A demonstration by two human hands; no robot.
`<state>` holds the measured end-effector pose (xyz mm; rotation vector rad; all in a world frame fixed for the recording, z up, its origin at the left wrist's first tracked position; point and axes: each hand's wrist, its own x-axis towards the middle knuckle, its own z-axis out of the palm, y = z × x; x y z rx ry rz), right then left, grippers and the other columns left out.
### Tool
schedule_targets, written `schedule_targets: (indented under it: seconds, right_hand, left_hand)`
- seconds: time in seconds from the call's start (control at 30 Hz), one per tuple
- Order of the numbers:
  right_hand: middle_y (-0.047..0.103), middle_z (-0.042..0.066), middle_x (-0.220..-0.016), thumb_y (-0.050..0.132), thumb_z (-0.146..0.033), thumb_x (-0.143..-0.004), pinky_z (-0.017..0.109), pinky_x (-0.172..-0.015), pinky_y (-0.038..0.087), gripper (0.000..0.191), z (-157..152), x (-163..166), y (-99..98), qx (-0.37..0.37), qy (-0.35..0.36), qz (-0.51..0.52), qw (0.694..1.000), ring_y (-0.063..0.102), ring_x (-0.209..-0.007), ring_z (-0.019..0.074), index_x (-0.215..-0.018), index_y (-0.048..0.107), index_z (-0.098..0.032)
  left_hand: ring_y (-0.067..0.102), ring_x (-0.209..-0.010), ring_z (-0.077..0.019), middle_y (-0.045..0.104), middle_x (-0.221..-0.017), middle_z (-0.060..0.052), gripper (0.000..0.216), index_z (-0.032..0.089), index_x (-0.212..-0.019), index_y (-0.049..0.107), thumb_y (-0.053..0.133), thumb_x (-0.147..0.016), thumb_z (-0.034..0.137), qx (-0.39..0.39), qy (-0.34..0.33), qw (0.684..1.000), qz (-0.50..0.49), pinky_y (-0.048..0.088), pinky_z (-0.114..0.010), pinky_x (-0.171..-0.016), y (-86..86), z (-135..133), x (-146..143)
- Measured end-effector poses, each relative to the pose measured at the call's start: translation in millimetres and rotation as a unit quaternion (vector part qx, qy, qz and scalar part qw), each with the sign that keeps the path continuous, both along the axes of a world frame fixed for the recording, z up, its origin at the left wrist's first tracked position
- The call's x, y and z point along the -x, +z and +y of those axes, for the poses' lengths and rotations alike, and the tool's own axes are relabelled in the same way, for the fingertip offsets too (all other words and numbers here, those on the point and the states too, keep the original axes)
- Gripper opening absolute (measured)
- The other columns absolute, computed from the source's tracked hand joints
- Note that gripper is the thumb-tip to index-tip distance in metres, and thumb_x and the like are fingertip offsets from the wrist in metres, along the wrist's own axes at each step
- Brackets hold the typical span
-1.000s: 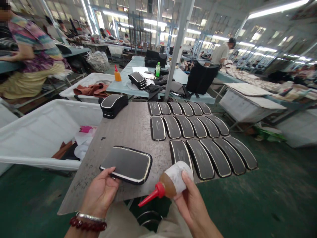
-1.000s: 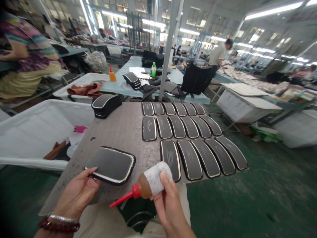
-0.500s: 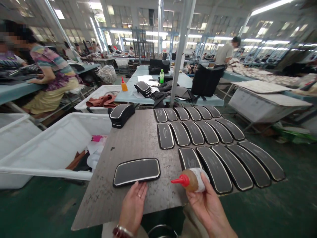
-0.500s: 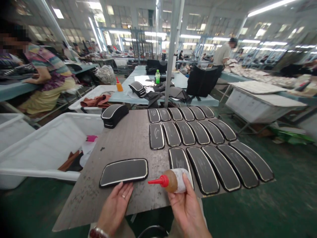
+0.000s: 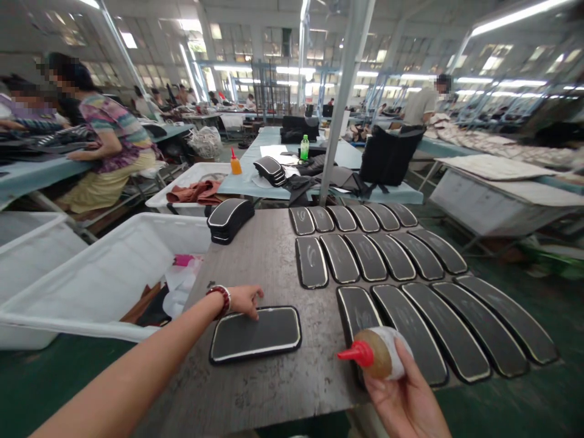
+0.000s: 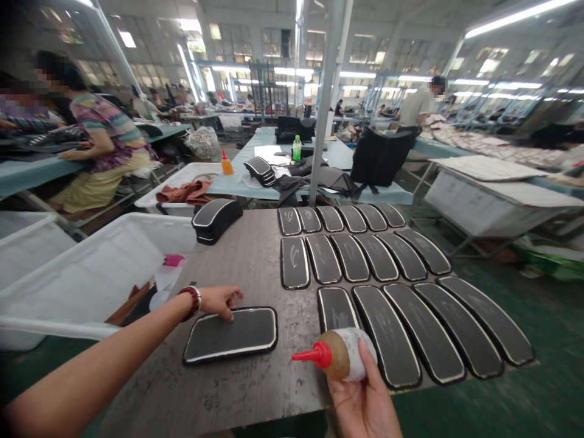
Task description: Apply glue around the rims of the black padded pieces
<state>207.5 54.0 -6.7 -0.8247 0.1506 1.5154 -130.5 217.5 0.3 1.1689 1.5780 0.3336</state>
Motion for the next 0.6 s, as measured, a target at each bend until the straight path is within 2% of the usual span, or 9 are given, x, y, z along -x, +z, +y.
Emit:
schedule_targets:
  seconds: [0.1, 0.2, 0.33, 0.4, 0.5, 0.6]
  right_hand:
    - [0.078, 0.003, -0.091, 0.087, -0.019, -0.067, 0.027, -0.05, 0.062, 0.037, -4, -8, -8.0, -0.022, 0.026, -0.023, 0.999, 0.075, -0.074, 0.0234, -0.098, 0.066, -0.021]
    - [0.078, 0.004, -0.088, 0.088, -0.016, -0.066, 0.027, -0.047, 0.06, 0.039, -8, -12, -5.5, -0.002, 0.033, -0.002, 0.999, 0.075, -0.07, 0.0235, -0.098, 0.066, -0.02]
    - [0.079, 0.005, -0.09, 0.09, -0.009, -0.058, 0.032, -0.061, 0.064, 0.048, -11, -8, 12.5, 0.027, -0.014, 0.042, 0.999, 0.075, -0.074, 0.0233, -0.098, 0.067, -0.019]
    - [0.079, 0.004, -0.09, 0.091, -0.008, -0.056, 0.031, -0.064, 0.065, 0.049, -10, -4, 24.1, 0.022, -0.029, 0.038, 0.999, 0.076, -0.076, 0.023, -0.098, 0.068, -0.019]
    - [0.079, 0.002, -0.087, 0.088, -0.014, -0.065, 0.027, -0.063, 0.064, 0.035, -8, 1, 40.1, -0.019, -0.03, 0.002, 0.999, 0.075, -0.074, 0.0208, -0.095, 0.071, -0.02]
    - [0.078, 0.002, -0.087, 0.081, -0.02, -0.077, 0.024, -0.063, 0.064, 0.02, -6, 3, 52.5, -0.067, -0.027, -0.024, 0.997, 0.074, -0.072, 0.0183, -0.096, 0.072, -0.02]
  left_hand:
    - [0.067, -0.081, -0.0173, 0.071, -0.09, -0.002, 0.013, 0.014, -0.089, 0.067, 0.067, -0.088, 0.027, 0.07, -0.083, 0.993, 0.044, 0.056, -0.038, -0.079, -13.3, 15, -8]
    - [0.067, -0.076, -0.0158, 0.071, -0.086, -0.001, 0.011, 0.014, -0.087, 0.067, 0.068, -0.087, 0.025, 0.102, -0.139, 0.984, 0.054, 0.057, -0.036, -0.075, -10.8, 6, -10]
    - [0.066, -0.064, -0.0168, 0.071, -0.07, 0.0, 0.006, 0.015, -0.076, 0.069, 0.074, -0.075, 0.012, 0.104, -0.157, 0.982, 0.007, 0.056, -0.036, -0.069, 14.7, -31, -1]
    - [0.069, -0.063, -0.022, 0.075, -0.07, -0.003, 0.016, 0.016, -0.077, 0.072, 0.071, -0.065, 0.005, 0.091, -0.14, 0.985, -0.044, 0.056, -0.039, -0.069, 32.8, -56, 3]
    - [0.074, -0.081, -0.0297, 0.079, -0.084, -0.006, 0.029, 0.021, -0.09, 0.074, 0.067, -0.064, 0.011, 0.073, -0.111, 0.983, -0.13, 0.056, -0.041, -0.078, 56.2, -97, 4]
    - [0.072, -0.095, -0.03, 0.079, -0.098, -0.003, 0.033, 0.026, -0.099, 0.072, 0.064, -0.068, 0.017, 0.069, -0.099, 0.976, -0.183, 0.054, -0.042, -0.089, 68.2, -136, 2]
